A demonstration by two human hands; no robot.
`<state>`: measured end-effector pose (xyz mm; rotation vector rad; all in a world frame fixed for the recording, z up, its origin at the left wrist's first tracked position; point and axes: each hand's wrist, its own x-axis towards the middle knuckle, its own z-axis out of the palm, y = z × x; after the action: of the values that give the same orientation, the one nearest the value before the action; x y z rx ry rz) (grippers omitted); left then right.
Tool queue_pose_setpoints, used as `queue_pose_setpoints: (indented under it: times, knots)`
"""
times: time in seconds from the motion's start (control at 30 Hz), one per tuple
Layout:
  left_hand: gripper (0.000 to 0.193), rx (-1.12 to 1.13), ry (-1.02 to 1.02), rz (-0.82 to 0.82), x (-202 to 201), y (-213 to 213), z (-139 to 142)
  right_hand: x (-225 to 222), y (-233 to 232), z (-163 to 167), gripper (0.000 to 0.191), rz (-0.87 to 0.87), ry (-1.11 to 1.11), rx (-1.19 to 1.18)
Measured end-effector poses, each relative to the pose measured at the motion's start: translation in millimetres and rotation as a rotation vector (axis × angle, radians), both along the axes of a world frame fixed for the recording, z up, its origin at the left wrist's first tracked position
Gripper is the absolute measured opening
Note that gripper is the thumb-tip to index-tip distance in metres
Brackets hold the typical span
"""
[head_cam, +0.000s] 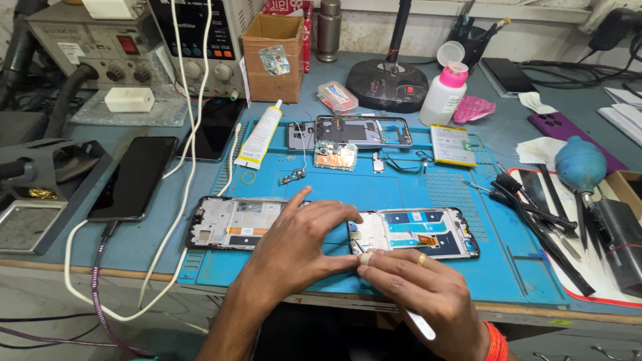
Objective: The person repairs a disassembled smartphone at a workbench, using tweezers to lift and reposition internal components and flex cables inside the phone frame. They handle the mid-frame and display assembly, transfer small parts between the two phone halves, and press components into place by hand.
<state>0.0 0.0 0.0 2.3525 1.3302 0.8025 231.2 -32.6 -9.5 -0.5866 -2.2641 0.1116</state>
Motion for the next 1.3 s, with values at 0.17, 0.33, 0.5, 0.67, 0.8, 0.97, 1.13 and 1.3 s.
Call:
queue_pose_setpoints:
  times: [0.17,0.33,0.5,0.67,0.8,0.97,1.13,1.3]
  knots:
    - [0.049,0.055,-0.031,-0.047,0,3,-4,-4,0,-6,0.042,-0.032,0.101,-0.048]
    - [0.032,0.084,0.002,-0.061,-2,4,-7,0,-2,-11,0.031,0.031,0.168,-0.121]
    - [0.043,0.027,-0.066,-0.054,-3,3,-5,-5,-4,-18,0.023,-0.028,0.314,-0.166]
    - [0.025,0.150,-0.180,-0.102,-7,1,-4,-6,-3,-23,0.023,-0.089,0.447,-0.263]
    - [0.014,0.087,-0.204,-0.095,-9,2,-5,-5,-3,-24,0.024,-0.111,0.463,-0.268]
    - [0.014,0.142,-0.190,-0.023,-8,3,-7,-10,-4,-22,0.021,-0.135,0.602,-0.309]
    - [0.018,0.190,-0.145,0.006,-8,5,-11,-16,-4,-15,0.021,-0.312,0.352,-0.203]
    - [0.023,0.159,-0.089,0.012,-7,6,-14,-20,-8,-12,0.021,-0.363,0.333,-0.148]
